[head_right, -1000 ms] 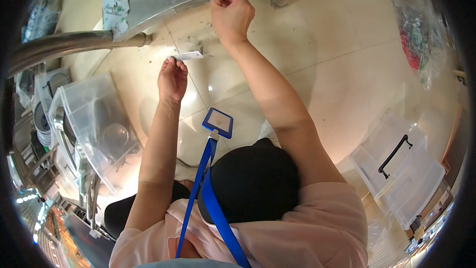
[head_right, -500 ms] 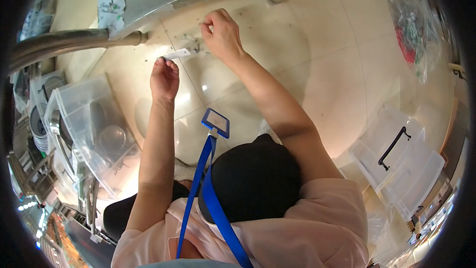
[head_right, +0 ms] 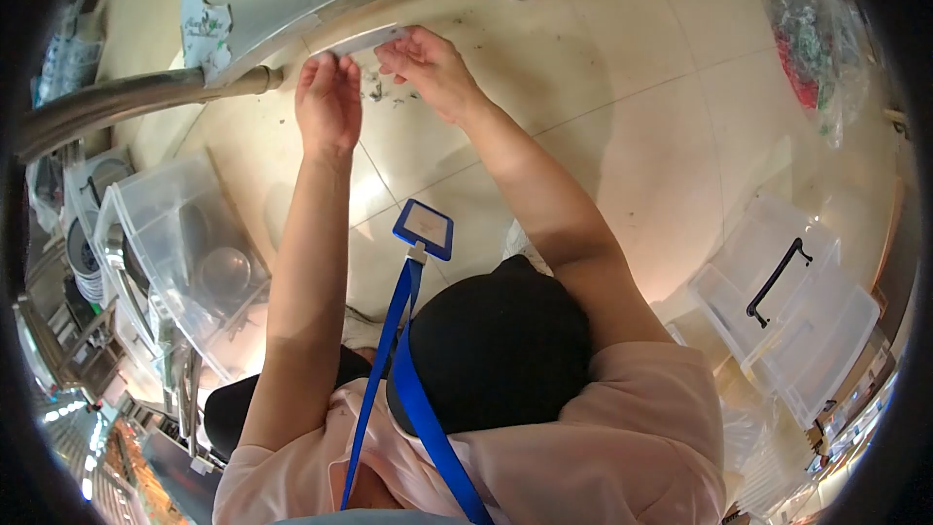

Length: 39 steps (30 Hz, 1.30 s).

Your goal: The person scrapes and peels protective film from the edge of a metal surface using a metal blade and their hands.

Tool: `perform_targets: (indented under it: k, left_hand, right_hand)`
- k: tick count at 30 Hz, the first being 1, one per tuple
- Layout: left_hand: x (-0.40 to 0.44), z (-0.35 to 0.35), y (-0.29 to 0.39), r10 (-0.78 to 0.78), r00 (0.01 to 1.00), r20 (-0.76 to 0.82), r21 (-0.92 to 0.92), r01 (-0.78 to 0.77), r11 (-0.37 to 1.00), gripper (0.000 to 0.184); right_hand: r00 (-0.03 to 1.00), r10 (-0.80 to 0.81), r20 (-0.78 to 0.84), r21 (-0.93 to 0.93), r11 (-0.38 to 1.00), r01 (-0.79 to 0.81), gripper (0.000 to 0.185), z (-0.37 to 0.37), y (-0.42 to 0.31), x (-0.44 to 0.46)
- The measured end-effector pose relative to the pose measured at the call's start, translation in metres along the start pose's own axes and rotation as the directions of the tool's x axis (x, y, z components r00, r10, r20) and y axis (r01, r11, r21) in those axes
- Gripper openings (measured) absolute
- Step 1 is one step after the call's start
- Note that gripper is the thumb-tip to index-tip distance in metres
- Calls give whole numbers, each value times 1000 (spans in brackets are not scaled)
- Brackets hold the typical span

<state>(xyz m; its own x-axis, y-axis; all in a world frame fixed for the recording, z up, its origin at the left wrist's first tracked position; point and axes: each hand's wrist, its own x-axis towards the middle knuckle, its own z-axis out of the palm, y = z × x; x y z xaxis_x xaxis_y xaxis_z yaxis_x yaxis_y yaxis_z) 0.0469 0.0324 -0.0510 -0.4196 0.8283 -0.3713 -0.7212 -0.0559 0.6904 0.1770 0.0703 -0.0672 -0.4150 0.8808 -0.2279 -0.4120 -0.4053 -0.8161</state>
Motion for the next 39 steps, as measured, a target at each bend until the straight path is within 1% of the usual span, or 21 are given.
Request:
perform_targets:
  k: [2, 3, 4, 6, 10, 13, 15, 16, 19, 21, 24, 25, 28, 31, 34, 37, 38, 39]
  left_hand:
    - [6, 20, -9, -28, 999, 20, 16, 28, 999, 4]
    - [10, 27, -14, -19, 999, 41, 25, 18, 1000, 5]
    - [14, 34, -17, -13, 999, 43, 36, 12, 999, 5]
    - [24, 38, -23, 25, 995, 97, 36, -29, 999, 5]
    - [32, 38, -27, 85, 993, 81, 67, -91, 994, 6]
    - [34, 31, -25, 125, 991, 55, 75, -129, 989, 6]
    - [34, 28, -24, 145, 989, 27, 100, -147, 984, 6]
    - [34, 27, -24, 145, 989, 26, 94, -147, 985, 6]
    - [33, 30, -24, 137, 990, 33, 88, -139, 986, 6]
    - [33, 33, -26, 119, 992, 42, 100, -122, 987, 7]
    - [32, 38, -29, 64, 998, -22, 124, -61, 990, 8]
    - [34, 37, -31, 74, 997, -20, 124, -71, 990, 9]
    - [35, 39, -33, 101, 994, -39, 121, -96, 988, 9]
    - [36, 37, -37, 97, 995, -35, 75, -95, 993, 8]
    - [40, 35, -41, 59, 998, -27, -13, -59, 998, 7]
    - [42, 31, -46, 32, 999, 40, -57, -30, 998, 8]
    - [43, 30, -48, 25, 998, 66, -74, -20, 997, 9]
    - [42, 32, -49, 21, 998, 55, -78, -16, 997, 10]
  right_hand:
    - [998, -61, -28, -54, 997, 59, 13, -9, -3, 5]
    - [994, -107, -38, -15, 994, 106, 13, -11, -7, 11]
    - [990, -124, -63, -11, 992, 123, 13, -12, -11, 15]
    - [981, -156, -119, -1, 988, 157, 12, -14, -21, 24]
    - [986, -132, -103, 36, 990, 136, 13, -16, -22, 37]
    - [984, -71, -164, 126, 988, 92, 14, -13, -16, 39]
    - [981, -74, -182, 96, 991, 93, 14, -10, -11, 39]
    - [979, -78, -190, 79, 992, 95, 14, -10, -10, 39]
    - [975, -115, -192, 139, 980, 143, 13, -12, -8, 47]
    - [976, -94, -195, 153, 980, 125, 13, -12, -7, 48]
    - [977, -70, -200, 182, 978, 107, 13, -10, -7, 50]
    - [977, -62, -206, 193, 976, 103, 13, -9, -6, 50]
    - [969, -121, -216, 201, 966, 165, 14, -9, -3, 53]
    - [963, -148, -226, 181, 965, 191, 14, -8, -5, 53]
    - [959, -191, -209, 54, 977, 206, 14, -8, -11, 51]
    - [963, -190, -192, 8, 981, 195, 13, -8, -16, 49]
    - [960, -202, -195, -50, 979, 196, 14, -8, -17, 50]
    - [958, -212, -196, -109, 975, 193, 14, -8, -19, 50]
